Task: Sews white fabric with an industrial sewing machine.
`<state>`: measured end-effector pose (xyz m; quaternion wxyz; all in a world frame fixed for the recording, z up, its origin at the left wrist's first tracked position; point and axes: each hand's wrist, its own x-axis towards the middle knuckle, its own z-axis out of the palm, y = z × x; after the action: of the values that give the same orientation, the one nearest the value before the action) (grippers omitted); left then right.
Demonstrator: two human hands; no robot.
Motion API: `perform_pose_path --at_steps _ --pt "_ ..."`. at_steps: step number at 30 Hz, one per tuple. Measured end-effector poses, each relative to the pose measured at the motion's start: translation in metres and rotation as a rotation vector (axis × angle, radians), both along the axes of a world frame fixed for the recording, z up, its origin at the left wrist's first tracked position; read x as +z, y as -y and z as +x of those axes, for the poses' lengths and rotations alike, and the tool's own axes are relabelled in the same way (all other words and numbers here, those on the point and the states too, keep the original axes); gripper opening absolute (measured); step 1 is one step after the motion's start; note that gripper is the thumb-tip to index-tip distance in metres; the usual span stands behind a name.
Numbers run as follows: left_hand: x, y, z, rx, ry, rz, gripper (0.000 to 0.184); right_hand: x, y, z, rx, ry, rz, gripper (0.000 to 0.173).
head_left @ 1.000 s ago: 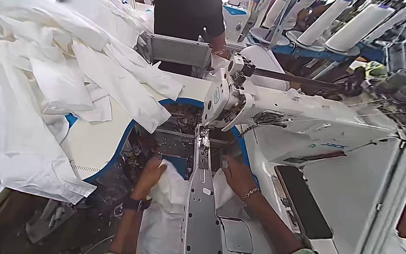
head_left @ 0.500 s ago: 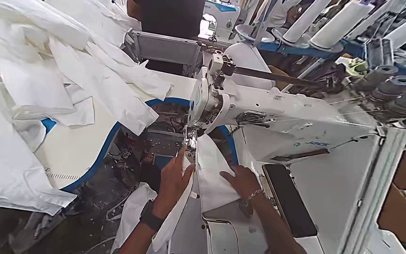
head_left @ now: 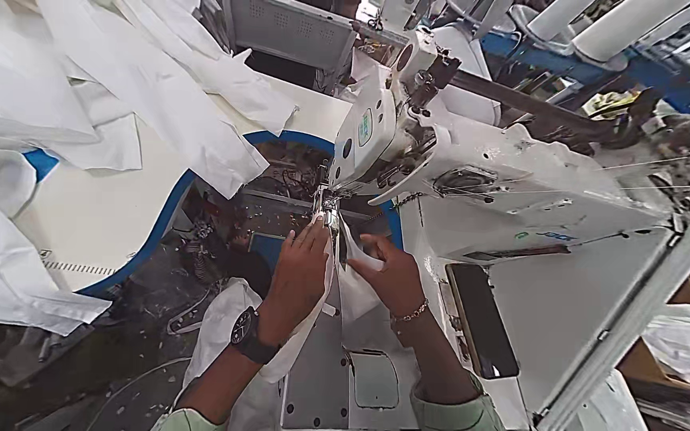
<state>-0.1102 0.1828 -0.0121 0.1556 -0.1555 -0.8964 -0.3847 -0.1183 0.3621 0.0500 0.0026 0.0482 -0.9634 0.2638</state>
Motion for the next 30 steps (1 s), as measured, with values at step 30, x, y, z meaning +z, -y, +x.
perform_pose_path --at_steps 30 --pt "0.000 -0.003 -0.006 -0.048 -0.036 0.231 0.031 -0.029 0.024 -0.009 0.369 -0.054 -0.584 0.019"
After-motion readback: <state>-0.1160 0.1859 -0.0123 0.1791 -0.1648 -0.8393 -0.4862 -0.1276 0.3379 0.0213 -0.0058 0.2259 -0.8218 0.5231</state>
